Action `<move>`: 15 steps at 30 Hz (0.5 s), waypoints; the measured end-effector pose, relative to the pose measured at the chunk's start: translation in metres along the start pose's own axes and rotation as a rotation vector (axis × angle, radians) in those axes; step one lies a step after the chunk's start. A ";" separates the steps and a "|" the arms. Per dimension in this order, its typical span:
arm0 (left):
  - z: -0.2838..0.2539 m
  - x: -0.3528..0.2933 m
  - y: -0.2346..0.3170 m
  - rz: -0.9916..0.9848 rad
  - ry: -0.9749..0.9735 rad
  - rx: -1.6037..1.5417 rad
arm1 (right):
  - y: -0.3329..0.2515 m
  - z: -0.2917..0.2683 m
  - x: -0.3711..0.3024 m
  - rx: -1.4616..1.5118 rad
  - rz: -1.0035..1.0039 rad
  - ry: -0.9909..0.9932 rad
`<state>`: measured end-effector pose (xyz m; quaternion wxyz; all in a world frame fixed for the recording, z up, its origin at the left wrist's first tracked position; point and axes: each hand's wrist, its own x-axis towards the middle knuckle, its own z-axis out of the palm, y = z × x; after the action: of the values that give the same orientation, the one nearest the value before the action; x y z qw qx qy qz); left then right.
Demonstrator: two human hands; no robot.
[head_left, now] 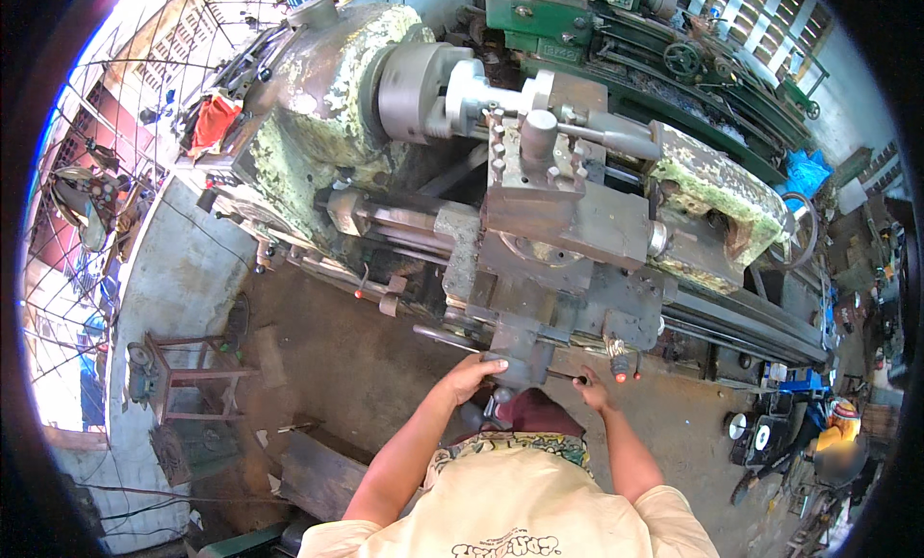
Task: The person operates a metal lathe to machine a cylindrical workpiece. They adjust the tool carriage and cross-slide using handwheels, then engage the cutting tool to remove material from the rotating workpiece while monitoring the process.
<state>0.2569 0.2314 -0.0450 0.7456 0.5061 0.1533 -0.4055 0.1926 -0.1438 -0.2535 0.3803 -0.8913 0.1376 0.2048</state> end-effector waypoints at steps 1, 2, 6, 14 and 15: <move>0.001 0.000 -0.001 -0.017 0.025 0.015 | 0.017 -0.006 -0.004 0.101 0.060 0.091; 0.001 0.000 -0.001 -0.026 -0.003 -0.016 | 0.029 -0.016 -0.005 0.235 0.092 0.162; 0.008 -0.001 0.000 0.041 0.077 0.008 | 0.034 -0.114 -0.033 0.291 0.160 0.458; 0.029 -0.010 0.010 0.022 0.272 0.146 | -0.120 -0.389 0.018 0.188 -0.422 0.903; 0.029 -0.010 0.011 0.021 0.306 0.202 | -0.139 -0.419 0.033 0.185 -0.521 0.892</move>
<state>0.2535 0.2119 -0.0189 0.6630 0.6359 0.2181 -0.3294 0.3861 -0.3611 0.0802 0.4003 -0.8591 0.0774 -0.3093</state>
